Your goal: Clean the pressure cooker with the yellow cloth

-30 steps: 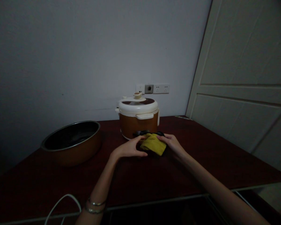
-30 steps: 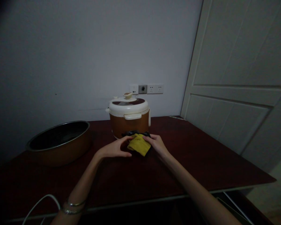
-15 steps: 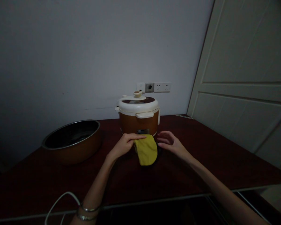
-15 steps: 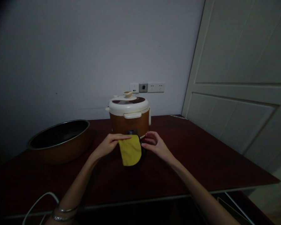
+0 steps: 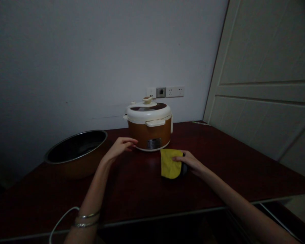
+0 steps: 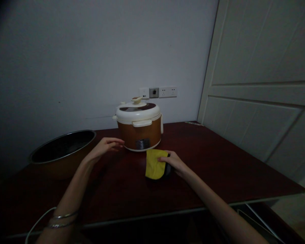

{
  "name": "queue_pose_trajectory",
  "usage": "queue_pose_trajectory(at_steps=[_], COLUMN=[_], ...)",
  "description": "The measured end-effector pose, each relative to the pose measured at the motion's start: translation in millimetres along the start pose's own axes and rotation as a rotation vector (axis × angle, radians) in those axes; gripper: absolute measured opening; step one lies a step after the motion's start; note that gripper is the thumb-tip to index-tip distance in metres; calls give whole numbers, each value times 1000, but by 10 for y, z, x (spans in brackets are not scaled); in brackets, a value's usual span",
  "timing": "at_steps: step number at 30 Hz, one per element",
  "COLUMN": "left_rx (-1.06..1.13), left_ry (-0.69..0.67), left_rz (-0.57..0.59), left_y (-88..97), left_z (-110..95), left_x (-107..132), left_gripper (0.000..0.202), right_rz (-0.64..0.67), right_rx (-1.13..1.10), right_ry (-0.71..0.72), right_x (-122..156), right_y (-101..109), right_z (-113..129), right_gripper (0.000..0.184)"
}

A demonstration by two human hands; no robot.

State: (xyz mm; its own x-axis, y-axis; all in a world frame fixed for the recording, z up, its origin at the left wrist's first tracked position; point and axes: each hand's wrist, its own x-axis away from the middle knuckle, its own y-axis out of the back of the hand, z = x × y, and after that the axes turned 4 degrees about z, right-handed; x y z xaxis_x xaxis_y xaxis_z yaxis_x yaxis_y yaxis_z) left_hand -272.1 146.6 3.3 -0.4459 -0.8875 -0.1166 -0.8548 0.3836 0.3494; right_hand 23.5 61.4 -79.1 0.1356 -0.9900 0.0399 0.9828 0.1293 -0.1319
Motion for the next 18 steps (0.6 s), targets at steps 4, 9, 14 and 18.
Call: queue_pose_trajectory(at_steps=[4, 9, 14, 18], left_rx=[-2, -14, 76, 125], left_ry=[53, -103, -108, -58], left_rz=[-386, -435, -332, -339], left_y=[93, -98, -187, -182], left_z=[189, 581, 842, 884], left_x=[-374, -773, -866, -824], left_gripper=[43, 68, 83, 96], right_rz=[-285, -616, -617, -607], right_rx=[264, 909, 976, 983], right_ry=[47, 62, 36, 19], right_x=[-205, -549, -829, -951], right_y=[385, 584, 488, 325], right_z=[89, 189, 130, 32], right_gripper=[23, 28, 32, 25])
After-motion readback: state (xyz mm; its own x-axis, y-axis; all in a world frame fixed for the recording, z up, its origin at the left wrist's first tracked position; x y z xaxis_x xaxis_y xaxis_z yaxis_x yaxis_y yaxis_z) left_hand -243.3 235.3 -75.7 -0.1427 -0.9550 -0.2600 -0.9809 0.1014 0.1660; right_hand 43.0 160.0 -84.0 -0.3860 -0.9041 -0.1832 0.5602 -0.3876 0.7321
